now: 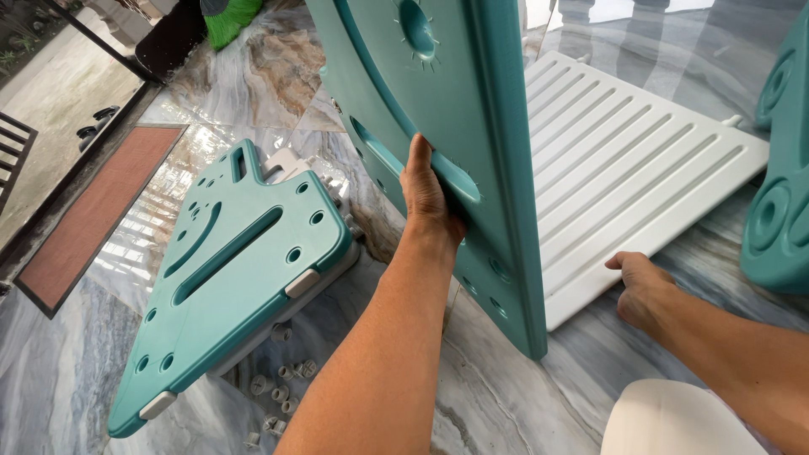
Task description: The person assembles a child's chair by hand, connecting white slatted panels to teal side frames and inserting plastic fasteners. They align parts, insert connectors, and tighten them to secure the structure.
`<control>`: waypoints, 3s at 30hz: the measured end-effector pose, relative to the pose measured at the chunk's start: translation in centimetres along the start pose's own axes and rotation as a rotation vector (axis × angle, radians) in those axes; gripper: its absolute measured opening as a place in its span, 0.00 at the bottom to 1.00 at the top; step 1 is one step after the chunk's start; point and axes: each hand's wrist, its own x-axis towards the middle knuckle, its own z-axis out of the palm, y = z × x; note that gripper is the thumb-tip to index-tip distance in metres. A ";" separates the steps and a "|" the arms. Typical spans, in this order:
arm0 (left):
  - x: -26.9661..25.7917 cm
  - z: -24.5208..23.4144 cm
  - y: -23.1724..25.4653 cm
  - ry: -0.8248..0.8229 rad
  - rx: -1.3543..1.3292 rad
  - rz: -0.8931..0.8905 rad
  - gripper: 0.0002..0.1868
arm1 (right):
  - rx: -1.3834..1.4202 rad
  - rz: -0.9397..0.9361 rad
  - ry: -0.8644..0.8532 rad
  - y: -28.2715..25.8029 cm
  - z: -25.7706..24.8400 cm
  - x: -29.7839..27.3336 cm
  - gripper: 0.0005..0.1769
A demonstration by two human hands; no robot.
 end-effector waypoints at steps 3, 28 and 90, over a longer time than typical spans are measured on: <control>0.0 -0.3 -0.2 0.021 0.036 0.010 0.50 | 0.051 -0.010 0.045 0.4 0.5 -0.1 0.35; -0.5 0.6 0.1 0.083 0.077 0.002 0.45 | -0.181 -0.997 -0.957 1.8 -2.1 -19.5 0.32; -7.7 -10.6 4.8 0.649 0.706 1.188 0.33 | -2.091 -1.784 -0.585 6.3 8.2 -7.1 0.16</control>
